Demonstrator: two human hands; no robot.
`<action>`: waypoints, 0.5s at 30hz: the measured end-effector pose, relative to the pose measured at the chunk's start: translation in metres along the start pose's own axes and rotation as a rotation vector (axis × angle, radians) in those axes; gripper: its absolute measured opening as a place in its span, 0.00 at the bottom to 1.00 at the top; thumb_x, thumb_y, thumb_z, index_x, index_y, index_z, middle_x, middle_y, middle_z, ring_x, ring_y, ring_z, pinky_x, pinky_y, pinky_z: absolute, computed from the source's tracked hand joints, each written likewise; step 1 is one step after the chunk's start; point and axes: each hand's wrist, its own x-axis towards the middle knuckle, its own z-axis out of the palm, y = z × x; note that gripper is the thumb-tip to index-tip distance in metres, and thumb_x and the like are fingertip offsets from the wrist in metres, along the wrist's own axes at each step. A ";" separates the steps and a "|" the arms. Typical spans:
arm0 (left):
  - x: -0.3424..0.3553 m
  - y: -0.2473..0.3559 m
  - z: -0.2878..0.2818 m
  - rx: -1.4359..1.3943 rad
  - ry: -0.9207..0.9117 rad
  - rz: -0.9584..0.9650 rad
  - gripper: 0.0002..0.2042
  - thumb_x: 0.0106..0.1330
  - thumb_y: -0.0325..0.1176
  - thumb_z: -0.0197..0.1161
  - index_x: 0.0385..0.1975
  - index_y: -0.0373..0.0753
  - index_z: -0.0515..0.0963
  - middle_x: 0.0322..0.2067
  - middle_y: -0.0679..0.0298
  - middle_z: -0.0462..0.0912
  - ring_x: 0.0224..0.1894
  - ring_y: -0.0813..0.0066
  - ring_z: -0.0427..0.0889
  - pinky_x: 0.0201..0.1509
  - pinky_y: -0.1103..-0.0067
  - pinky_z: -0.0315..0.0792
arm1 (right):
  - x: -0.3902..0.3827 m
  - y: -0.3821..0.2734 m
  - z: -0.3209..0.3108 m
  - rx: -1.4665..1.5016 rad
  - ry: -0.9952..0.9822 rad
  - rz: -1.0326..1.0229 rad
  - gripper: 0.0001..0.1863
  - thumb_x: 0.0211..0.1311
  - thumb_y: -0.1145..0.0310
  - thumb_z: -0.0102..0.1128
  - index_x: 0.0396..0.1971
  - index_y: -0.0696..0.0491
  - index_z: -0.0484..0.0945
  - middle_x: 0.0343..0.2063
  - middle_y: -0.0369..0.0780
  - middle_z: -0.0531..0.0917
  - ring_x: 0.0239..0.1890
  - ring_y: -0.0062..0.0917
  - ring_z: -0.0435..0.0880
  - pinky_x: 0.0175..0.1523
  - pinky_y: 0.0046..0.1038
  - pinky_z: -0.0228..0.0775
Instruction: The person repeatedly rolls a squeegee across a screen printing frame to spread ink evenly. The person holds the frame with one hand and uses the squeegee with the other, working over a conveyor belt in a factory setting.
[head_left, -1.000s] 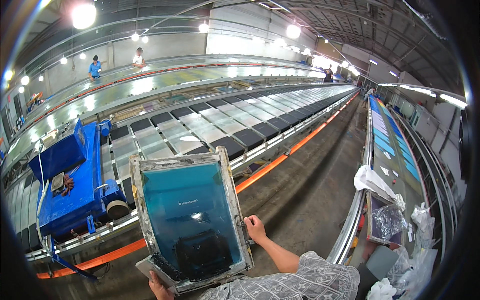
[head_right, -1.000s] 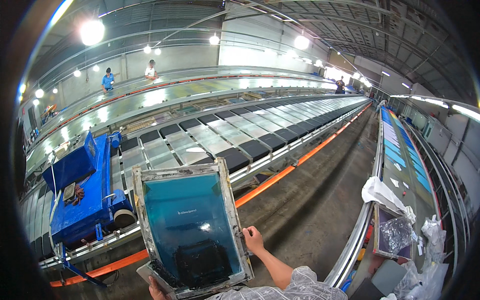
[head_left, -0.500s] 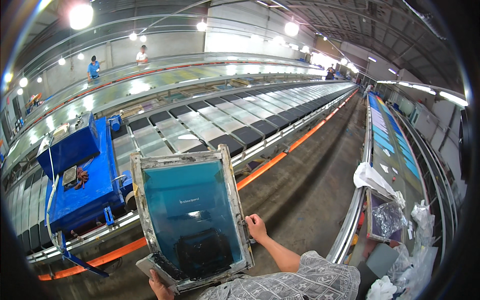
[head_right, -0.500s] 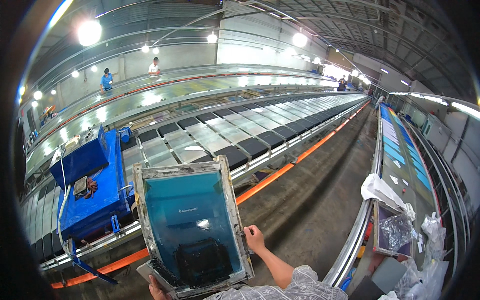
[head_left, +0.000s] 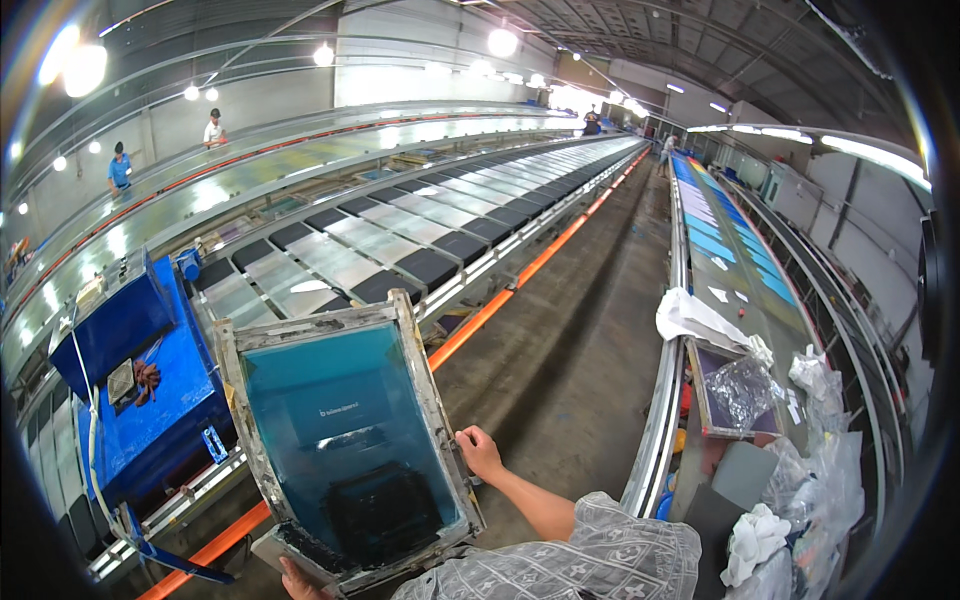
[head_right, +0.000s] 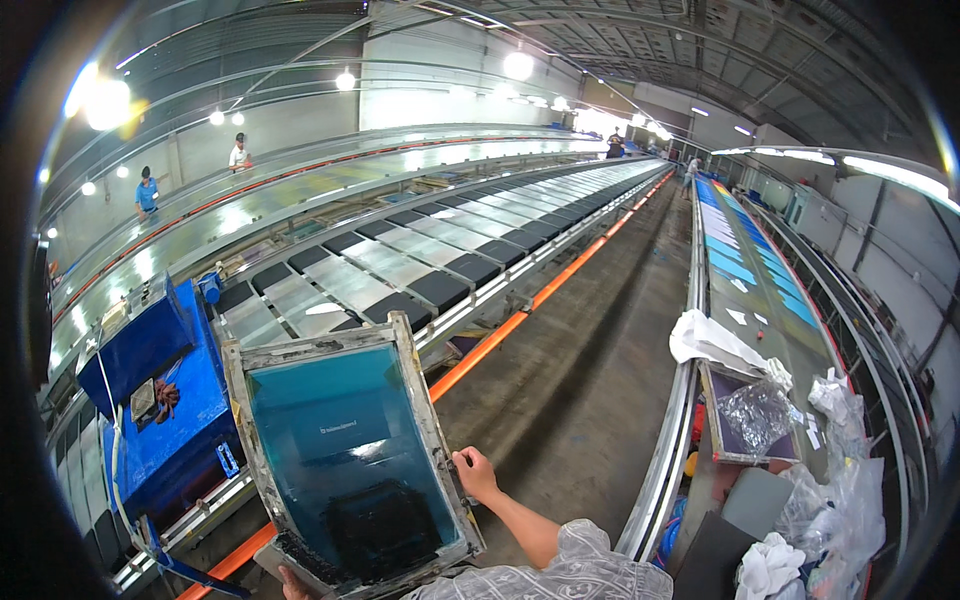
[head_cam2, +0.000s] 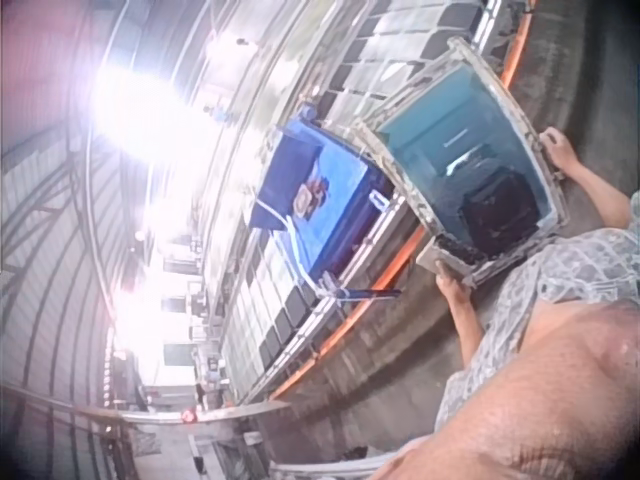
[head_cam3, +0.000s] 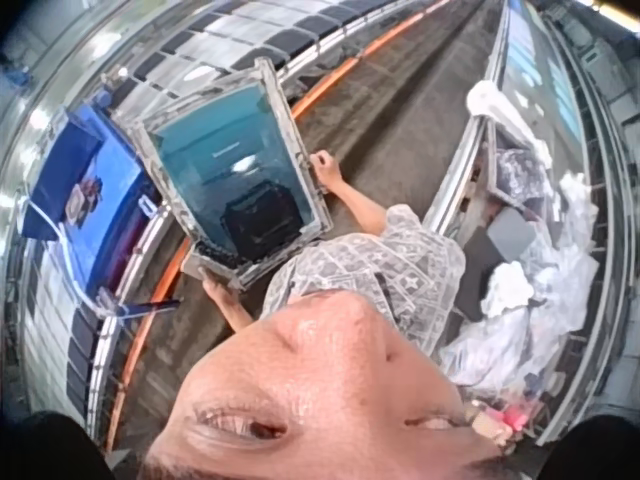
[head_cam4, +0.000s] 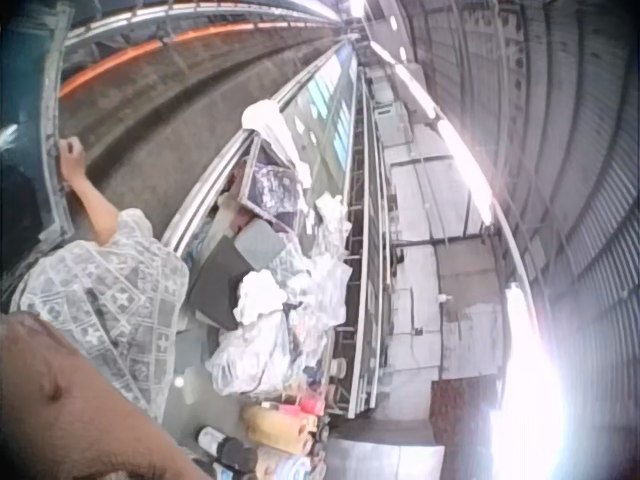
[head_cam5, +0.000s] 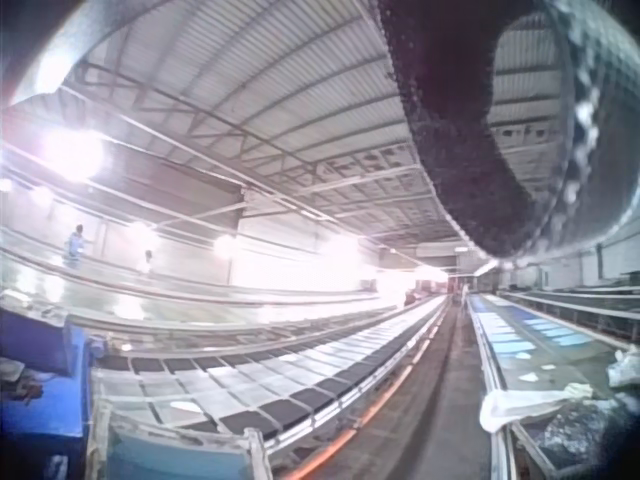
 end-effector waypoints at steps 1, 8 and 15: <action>0.001 -0.001 0.000 -0.007 -0.003 0.018 0.25 0.72 0.51 0.52 0.52 0.34 0.74 0.44 0.62 0.81 0.44 0.70 0.78 0.49 0.73 0.73 | -0.001 -0.003 -0.002 -0.006 0.005 0.001 0.15 0.64 0.58 0.56 0.29 0.56 0.75 0.18 0.35 0.74 0.23 0.18 0.70 0.31 0.25 0.64; -0.016 0.021 0.029 0.041 0.009 0.062 0.25 0.73 0.52 0.50 0.53 0.33 0.73 0.41 0.66 0.79 0.40 0.75 0.76 0.43 0.77 0.72 | -0.006 -0.001 -0.009 -0.013 0.063 -0.017 0.15 0.64 0.58 0.56 0.29 0.57 0.75 0.19 0.37 0.75 0.23 0.18 0.71 0.31 0.25 0.64; -0.008 0.016 0.018 0.111 0.019 0.050 0.25 0.73 0.52 0.50 0.52 0.33 0.74 0.41 0.66 0.78 0.38 0.77 0.74 0.41 0.78 0.71 | -0.011 0.000 -0.010 -0.010 0.107 0.013 0.14 0.64 0.60 0.56 0.28 0.57 0.74 0.19 0.36 0.74 0.23 0.17 0.70 0.31 0.25 0.64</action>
